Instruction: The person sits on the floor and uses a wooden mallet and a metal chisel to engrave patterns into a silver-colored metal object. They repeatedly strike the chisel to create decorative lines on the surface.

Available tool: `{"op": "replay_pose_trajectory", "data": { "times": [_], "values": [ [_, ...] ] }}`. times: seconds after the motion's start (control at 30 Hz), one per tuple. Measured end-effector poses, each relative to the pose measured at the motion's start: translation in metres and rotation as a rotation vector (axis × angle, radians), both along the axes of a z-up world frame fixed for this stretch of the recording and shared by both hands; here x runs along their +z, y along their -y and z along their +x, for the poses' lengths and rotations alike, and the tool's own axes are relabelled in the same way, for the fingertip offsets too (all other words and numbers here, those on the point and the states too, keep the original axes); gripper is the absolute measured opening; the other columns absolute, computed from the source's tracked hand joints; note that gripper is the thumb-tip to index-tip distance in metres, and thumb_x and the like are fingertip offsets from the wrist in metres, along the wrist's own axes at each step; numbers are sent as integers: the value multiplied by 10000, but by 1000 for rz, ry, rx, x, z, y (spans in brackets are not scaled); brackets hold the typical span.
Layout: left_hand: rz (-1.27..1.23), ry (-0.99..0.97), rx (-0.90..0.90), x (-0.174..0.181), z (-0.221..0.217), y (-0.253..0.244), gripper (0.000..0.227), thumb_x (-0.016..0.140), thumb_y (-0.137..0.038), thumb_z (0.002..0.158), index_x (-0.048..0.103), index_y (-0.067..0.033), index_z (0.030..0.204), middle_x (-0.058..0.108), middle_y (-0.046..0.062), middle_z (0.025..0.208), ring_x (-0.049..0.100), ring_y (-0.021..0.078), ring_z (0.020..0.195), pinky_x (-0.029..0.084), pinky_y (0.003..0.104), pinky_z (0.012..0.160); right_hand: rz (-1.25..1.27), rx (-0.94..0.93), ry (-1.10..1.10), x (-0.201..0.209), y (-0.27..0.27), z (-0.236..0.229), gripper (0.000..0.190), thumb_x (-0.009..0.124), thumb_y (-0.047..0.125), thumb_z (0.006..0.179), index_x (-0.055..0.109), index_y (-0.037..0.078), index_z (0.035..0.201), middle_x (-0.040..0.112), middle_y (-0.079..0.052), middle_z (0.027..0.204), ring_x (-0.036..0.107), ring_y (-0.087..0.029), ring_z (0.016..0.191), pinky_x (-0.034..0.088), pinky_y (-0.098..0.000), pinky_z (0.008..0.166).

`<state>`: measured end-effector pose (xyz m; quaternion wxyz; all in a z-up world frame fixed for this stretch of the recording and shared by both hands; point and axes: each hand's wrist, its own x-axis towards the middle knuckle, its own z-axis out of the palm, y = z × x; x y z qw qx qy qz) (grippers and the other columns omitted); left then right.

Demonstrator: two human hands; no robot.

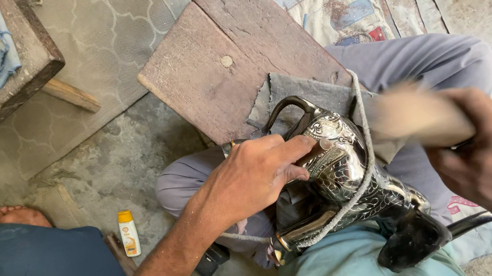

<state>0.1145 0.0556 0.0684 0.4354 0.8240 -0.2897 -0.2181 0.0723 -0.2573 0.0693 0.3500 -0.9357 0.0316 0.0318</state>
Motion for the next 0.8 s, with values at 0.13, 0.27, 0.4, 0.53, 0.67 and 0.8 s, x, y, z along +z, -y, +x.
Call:
{"op": "replay_pose_trajectory", "data": {
  "times": [0.13,0.27,0.4,0.53,0.67,0.8],
  "values": [
    [7,11,-5,-1,1,0,386,734,-239,928,621,-141,1284,624,133,813,661,360,761,504,457,661,-477,248,188,-4,6,-5,450,793,-83,632,712,-20,1070,734,-160,964,691,-267,873,546,-370,753],
    [1,13,-9,-1,1,-1,382,722,-237,939,620,-143,1294,630,127,826,669,353,768,512,453,666,179,-91,-34,-4,6,-15,289,743,25,909,667,46,1187,703,-85,918,643,-122,779,517,-283,712],
    [15,17,-23,1,4,0,379,731,-243,931,630,-142,1282,629,130,815,670,355,761,514,456,668,-16,13,49,3,8,-16,414,735,-22,805,655,-3,1211,692,-141,971,649,-163,838,525,-328,749],
    [21,-38,-28,4,5,0,364,720,-237,934,625,-142,1273,624,125,805,671,345,748,516,448,663,182,-97,-197,4,6,-17,410,703,-49,793,673,14,1197,701,-116,925,655,-168,707,532,-312,572],
    [19,-26,-40,3,7,0,360,723,-229,937,620,-144,1272,620,130,804,666,355,755,511,451,667,132,-56,-64,5,7,-25,414,680,-66,808,610,-5,1212,643,-156,901,624,-190,773,504,-349,655],
    [1,-13,-61,2,8,0,342,715,-185,942,626,-154,1271,620,125,810,668,356,775,512,453,684,124,-151,-211,12,7,-25,477,648,-109,757,620,-9,1223,648,-160,814,622,-218,616,497,-360,510]
  ]
}}
